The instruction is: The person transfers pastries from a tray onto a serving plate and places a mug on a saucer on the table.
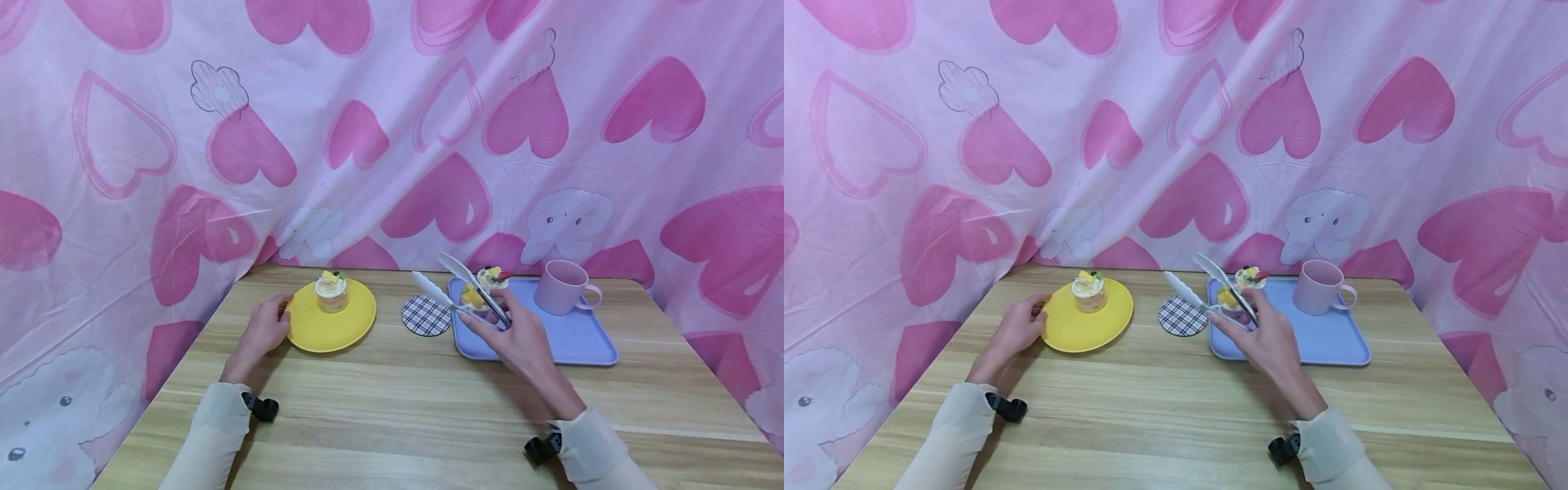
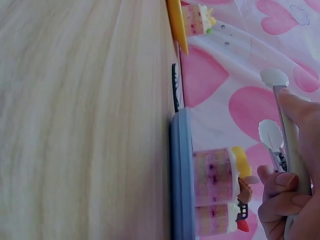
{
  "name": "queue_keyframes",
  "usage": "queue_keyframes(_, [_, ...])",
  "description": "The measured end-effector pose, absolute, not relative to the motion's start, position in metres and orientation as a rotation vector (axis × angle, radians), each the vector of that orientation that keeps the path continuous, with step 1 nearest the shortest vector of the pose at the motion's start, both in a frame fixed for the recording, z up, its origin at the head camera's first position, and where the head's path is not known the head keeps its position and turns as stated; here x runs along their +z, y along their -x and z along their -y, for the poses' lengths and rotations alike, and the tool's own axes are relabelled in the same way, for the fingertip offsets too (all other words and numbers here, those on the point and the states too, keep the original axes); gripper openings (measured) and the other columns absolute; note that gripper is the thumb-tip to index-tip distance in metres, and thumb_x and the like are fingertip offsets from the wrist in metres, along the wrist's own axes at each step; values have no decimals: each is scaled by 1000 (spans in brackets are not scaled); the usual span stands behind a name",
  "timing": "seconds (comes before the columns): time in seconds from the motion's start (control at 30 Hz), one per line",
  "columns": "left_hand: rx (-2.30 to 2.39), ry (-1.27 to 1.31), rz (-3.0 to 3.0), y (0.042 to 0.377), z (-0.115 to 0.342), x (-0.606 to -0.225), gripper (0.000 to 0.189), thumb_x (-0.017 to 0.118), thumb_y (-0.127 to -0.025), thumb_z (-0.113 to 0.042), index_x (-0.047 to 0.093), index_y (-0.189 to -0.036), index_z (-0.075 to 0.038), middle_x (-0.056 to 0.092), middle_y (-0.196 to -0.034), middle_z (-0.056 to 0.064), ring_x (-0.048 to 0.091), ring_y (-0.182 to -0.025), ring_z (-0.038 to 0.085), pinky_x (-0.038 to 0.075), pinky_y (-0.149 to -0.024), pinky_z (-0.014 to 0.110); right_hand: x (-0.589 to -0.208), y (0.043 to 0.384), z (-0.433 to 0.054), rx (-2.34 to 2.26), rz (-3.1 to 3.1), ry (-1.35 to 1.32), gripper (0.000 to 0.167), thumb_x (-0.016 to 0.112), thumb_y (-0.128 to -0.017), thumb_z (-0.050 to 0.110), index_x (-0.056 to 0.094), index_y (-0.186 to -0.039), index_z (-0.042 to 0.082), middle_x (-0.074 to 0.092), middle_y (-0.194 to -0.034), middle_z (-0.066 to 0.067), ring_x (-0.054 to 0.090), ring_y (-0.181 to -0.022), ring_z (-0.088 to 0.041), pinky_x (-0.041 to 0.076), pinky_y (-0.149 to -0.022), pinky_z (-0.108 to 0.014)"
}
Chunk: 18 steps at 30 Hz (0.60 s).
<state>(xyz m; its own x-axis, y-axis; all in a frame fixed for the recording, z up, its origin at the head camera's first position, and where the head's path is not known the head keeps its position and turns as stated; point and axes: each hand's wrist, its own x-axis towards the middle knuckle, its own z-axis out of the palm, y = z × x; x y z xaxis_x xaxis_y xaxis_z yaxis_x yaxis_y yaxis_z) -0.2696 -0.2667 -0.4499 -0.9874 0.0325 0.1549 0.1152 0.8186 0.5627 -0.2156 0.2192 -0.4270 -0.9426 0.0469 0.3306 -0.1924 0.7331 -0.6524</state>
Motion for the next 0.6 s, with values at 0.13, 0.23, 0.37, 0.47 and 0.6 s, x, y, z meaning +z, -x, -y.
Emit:
queue_keyframes(0.13, [-898,113,2869,269,266,-449,47,52,-105,0,53,-151,11,64,-144,35,63,-133,48,53,-114,61,-425,214,-223,996,2629,-74,81,78,-83,78,59,-145,31,67,-104,-3,56,-89,-21,44,-64,-31])
queue_keyframes(0.23, [-898,108,2872,269,266,-449,47,53,-105,0,53,-151,11,64,-144,35,63,-133,48,53,-114,61,-424,212,-226,966,2644,-49,82,77,-82,80,59,-146,31,65,-99,-2,56,-88,-22,43,-63,-31])
queue_keyframes(0.37, [-896,105,2869,269,266,-450,47,53,-105,-1,53,-151,11,64,-143,35,63,-133,48,53,-115,61,-424,211,-234,937,2656,-31,84,76,-83,80,56,-148,30,62,-92,-2,55,-81,-22,42,-59,-30])
queue_keyframes(0.47, [-897,107,2862,269,266,-449,47,53,-105,0,54,-150,11,64,-143,35,64,-133,48,52,-115,61,-424,210,-240,933,2659,-34,83,75,-85,79,55,-150,30,62,-92,-2,55,-77,-22,43,-58,-29])
queue_keyframes(0.6, [-895,115,2851,268,266,-449,47,53,-104,0,54,-150,12,64,-143,35,63,-133,49,51,-116,62,-424,210,-248,924,2662,-29,82,74,-87,77,55,-151,30,62,-95,-4,54,-79,-23,42,-58,-29])
